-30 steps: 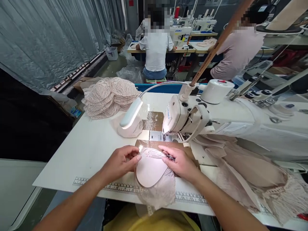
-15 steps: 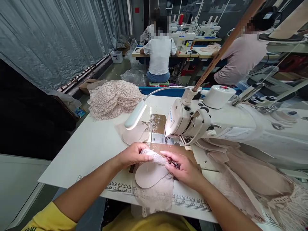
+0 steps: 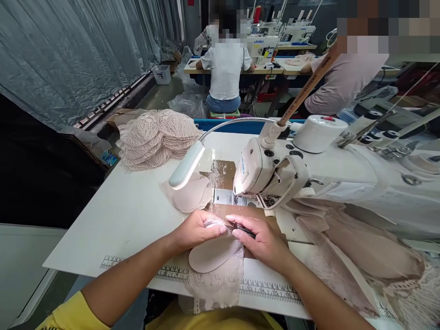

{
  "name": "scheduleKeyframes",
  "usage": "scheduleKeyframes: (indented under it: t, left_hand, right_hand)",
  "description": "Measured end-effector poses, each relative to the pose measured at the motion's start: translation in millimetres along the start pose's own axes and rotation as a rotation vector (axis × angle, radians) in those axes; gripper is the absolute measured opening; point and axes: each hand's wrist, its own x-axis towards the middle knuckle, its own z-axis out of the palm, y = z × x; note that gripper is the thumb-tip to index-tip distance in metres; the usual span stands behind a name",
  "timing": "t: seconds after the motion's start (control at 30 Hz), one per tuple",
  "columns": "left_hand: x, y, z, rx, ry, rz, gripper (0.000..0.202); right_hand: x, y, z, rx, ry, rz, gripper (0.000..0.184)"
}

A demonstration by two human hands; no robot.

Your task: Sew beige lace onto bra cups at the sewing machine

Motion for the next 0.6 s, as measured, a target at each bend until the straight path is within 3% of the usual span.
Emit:
scheduleKeyframes:
  t: [0.2, 0.43, 0.53, 0.6]
  left_hand:
    - [2, -6, 2.1, -0.01, -0.067, 0.009, 0.037]
    - [6, -6, 3.8, 0.041, -0.093, 0.001, 0.047]
    - [1, 0, 4.0, 0.161, -0.114, 0.011, 0.041]
    - [-7, 9, 0.3, 0.368, -0.072, 0.03, 0.036]
  right_hand:
    - [-1, -8, 4, 0.02, -0.047, 0.022, 0.017]
    - [2, -11, 11, 0.093, 0.023, 0.043, 0.013]
    - [3, -4, 12, 0.141, 0.066, 0.069, 0.013]
    - [2, 1, 11, 0.121, 0.139, 0.079, 0.015]
